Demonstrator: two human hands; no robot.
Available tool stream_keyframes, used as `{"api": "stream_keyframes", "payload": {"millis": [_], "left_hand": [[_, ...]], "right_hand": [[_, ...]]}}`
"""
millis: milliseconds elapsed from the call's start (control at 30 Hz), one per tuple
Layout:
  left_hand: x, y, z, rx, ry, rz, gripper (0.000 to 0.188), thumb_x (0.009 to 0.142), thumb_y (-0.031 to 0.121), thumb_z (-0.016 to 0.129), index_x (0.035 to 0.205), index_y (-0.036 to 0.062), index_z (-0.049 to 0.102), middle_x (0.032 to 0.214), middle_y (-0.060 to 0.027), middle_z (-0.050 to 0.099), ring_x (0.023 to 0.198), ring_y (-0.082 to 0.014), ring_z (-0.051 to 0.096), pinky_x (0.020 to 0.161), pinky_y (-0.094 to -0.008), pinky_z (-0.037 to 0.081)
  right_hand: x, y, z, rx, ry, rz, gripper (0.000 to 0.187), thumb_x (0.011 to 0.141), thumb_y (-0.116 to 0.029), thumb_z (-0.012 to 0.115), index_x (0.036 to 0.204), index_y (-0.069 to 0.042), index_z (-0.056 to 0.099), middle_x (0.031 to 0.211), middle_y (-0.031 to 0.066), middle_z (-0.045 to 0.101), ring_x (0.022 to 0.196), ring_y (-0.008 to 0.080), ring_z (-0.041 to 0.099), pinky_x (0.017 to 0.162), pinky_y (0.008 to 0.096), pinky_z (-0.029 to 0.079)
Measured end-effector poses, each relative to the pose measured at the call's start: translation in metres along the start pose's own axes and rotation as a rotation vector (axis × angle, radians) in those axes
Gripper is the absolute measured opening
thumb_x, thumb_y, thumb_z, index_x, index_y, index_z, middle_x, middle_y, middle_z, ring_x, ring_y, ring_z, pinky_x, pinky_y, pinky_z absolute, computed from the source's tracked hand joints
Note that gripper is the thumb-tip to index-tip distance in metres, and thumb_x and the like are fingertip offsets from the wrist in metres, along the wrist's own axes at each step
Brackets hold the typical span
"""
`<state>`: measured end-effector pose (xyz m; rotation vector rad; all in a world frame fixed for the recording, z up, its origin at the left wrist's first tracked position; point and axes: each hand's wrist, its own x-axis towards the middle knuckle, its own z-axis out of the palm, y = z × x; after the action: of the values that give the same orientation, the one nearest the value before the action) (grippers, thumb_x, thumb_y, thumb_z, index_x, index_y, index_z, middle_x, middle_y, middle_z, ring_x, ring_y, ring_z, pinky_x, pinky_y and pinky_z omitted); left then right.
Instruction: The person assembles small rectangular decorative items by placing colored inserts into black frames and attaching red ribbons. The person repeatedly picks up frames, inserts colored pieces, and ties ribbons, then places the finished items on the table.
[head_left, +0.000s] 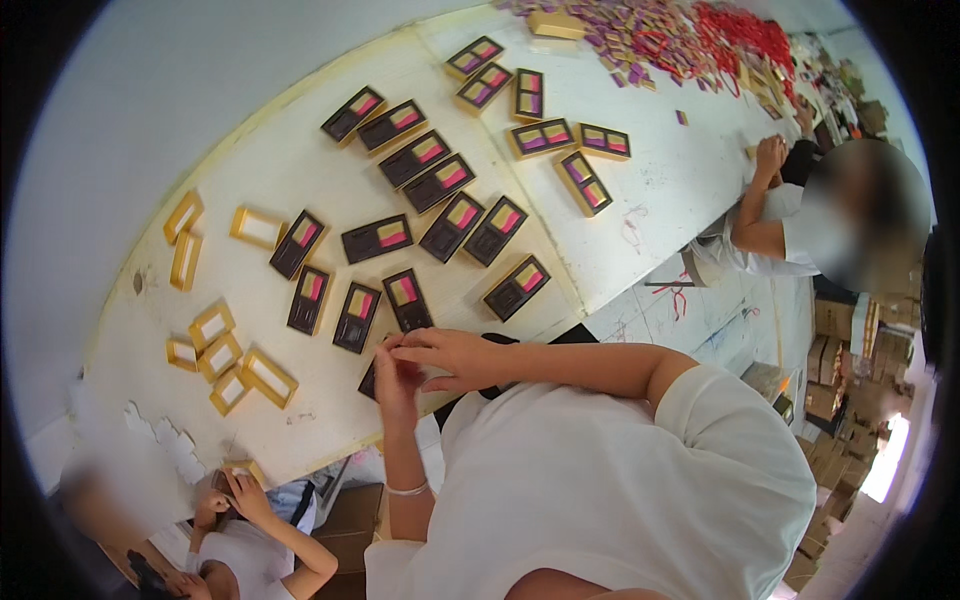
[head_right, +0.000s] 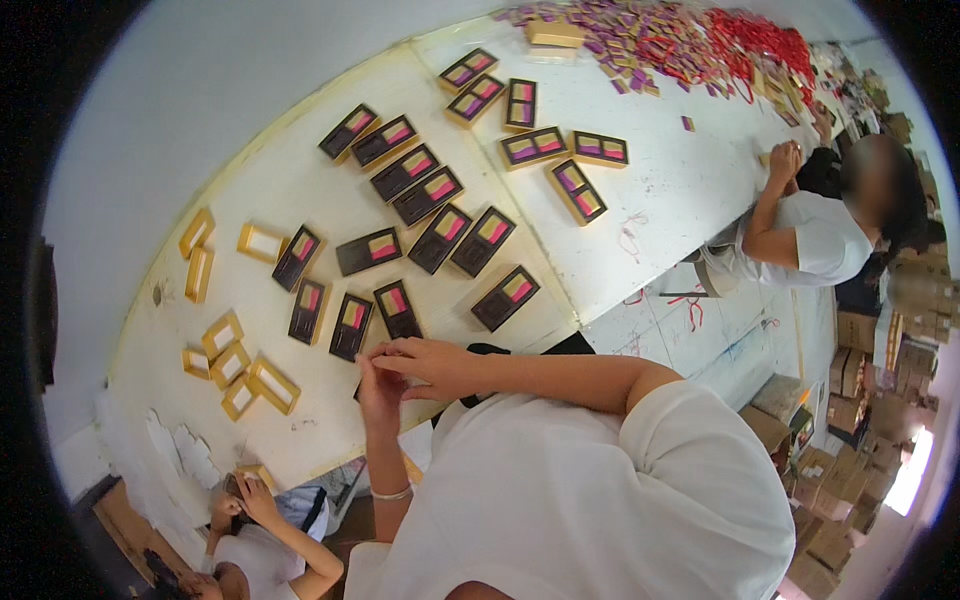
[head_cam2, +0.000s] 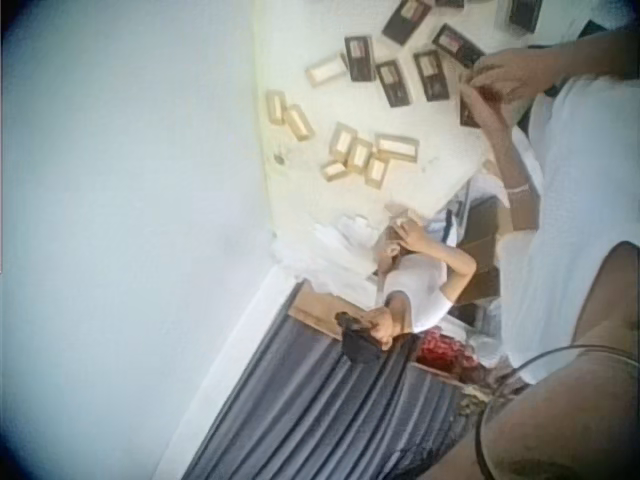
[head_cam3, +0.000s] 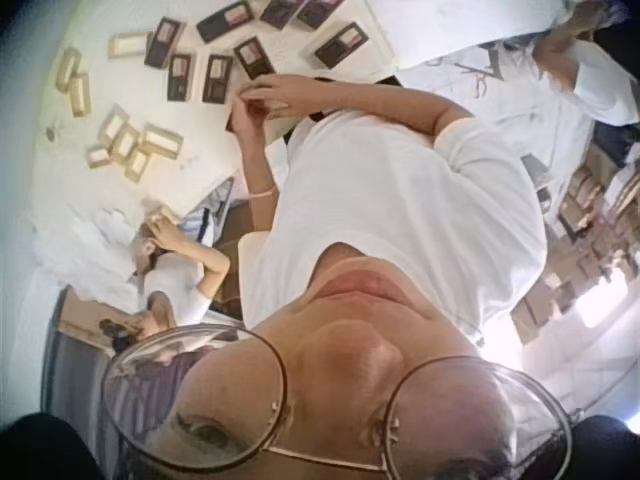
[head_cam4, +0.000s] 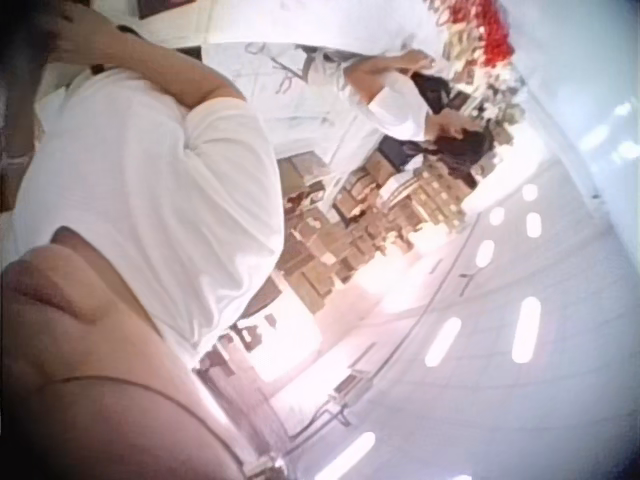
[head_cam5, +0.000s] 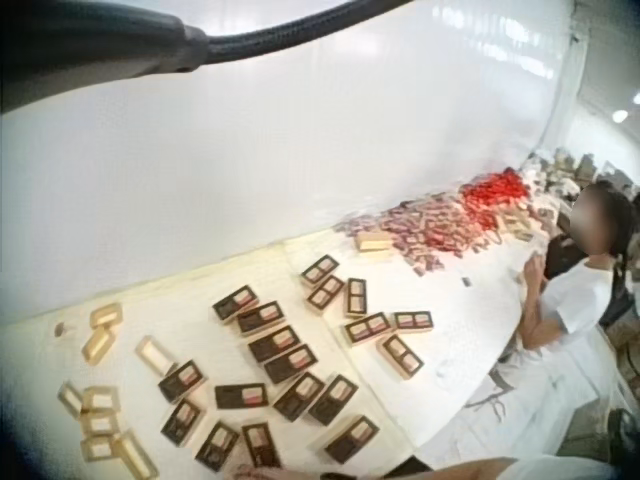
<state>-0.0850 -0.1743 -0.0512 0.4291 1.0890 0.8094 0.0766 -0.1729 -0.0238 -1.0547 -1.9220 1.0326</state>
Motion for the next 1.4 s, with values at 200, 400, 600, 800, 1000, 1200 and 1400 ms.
{"api": "stream_keyframes", "payload": {"millis": [200, 400, 600, 800, 1000, 1200, 1400], "left_hand": [[0.031, -0.011, 0.147, -0.302, -0.3, -0.257, 0.055, 0.09, 0.053, 0.027, 0.124, 0.0105, 0.035, 0.113, -0.008, 0.047, 0.106, -0.0201, 0.048, 0.087, -0.0354, 0.042], [0.087, -0.062, 0.296, -0.023, -0.488, -0.37, 0.056, 0.09, 0.051, 0.032, 0.124, 0.0068, 0.036, 0.115, -0.0145, 0.049, 0.104, -0.0271, 0.049, 0.09, -0.0426, 0.04], [0.15, -0.084, 0.414, 0.025, -0.462, -0.432, 0.052, 0.091, 0.047, 0.033, 0.122, 0.0049, 0.039, 0.118, -0.0164, 0.047, 0.107, -0.0284, 0.047, 0.092, -0.0434, 0.039], [0.232, -0.076, 0.49, -0.215, -0.377, -0.507, 0.071, 0.088, 0.046, 0.042, 0.138, 0.0053, 0.011, 0.138, -0.0224, 0.019, 0.126, -0.0355, 0.026, 0.099, -0.0498, 0.03], [0.326, -0.08, 0.565, -0.38, -0.126, -0.564, 0.089, 0.08, 0.055, 0.048, 0.139, 0.0193, -0.007, 0.142, -0.0214, -0.005, 0.131, -0.0389, 0.003, 0.101, -0.0576, 0.013], [0.399, -0.084, 0.602, -0.439, -0.174, -0.545, 0.085, 0.079, 0.064, 0.04, 0.139, 0.0207, -0.001, 0.141, -0.0198, 0.002, 0.131, -0.0378, 0.006, 0.1, -0.0577, 0.012], [0.416, -0.07, 0.627, -0.578, -0.272, -0.543, 0.06, 0.086, 0.06, 0.024, 0.127, 0.0166, 0.035, 0.131, -0.0082, 0.037, 0.124, -0.0291, 0.032, 0.097, -0.0567, 0.022]], "right_hand": [[-0.046, 0.04, -0.102, 0.047, 0.292, 0.214, 0.028, 0.075, -0.019, 0.064, 0.099, -0.005, 0.06, 0.079, 0.0074, 0.058, 0.073, 0.0207, 0.053, 0.064, 0.0312, 0.044], [-0.117, 0.128, -0.252, 0.64, 0.79, 0.792, 0.019, 0.086, -0.017, 0.051, 0.088, 0.0, 0.061, 0.077, 0.001, 0.061, 0.064, 0.0075, 0.051, 0.059, 0.0234, 0.042], [-0.203, 0.288, -0.417, -0.195, 0.947, 0.836, 0.015, 0.079, -0.015, 0.056, 0.081, -0.003, 0.063, 0.072, 0.0102, 0.061, 0.065, 0.0165, 0.056, 0.06, 0.0278, 0.044], [-0.171, 0.339, -0.55, -0.872, 0.677, 0.689, 0.031, 0.077, -0.021, 0.06, 0.105, -0.008, 0.057, 0.108, 0.016, 0.053, 0.096, 0.0328, 0.052, 0.076, 0.0379, 0.045], [-0.044, 0.392, -0.582, -0.889, 0.401, 0.471, 0.052, 0.079, -0.042, 0.054, 0.121, -0.012, 0.048, 0.123, 0.0189, 0.042, 0.11, 0.0349, 0.043, 0.083, 0.0444, 0.041], [0.005, 0.423, -0.603, -1.081, 0.49, 0.646, 0.055, 0.079, -0.053, 0.048, 0.121, -0.017, 0.049, 0.125, 0.0174, 0.04, 0.112, 0.0335, 0.039, 0.082, 0.0485, 0.037], [-0.013, 0.401, -0.56, -0.95, 0.588, 0.564, 0.04, 0.077, -0.042, 0.056, 0.104, -0.013, 0.058, 0.113, 0.0145, 0.047, 0.098, 0.033, 0.047, 0.075, 0.0431, 0.039]]}}
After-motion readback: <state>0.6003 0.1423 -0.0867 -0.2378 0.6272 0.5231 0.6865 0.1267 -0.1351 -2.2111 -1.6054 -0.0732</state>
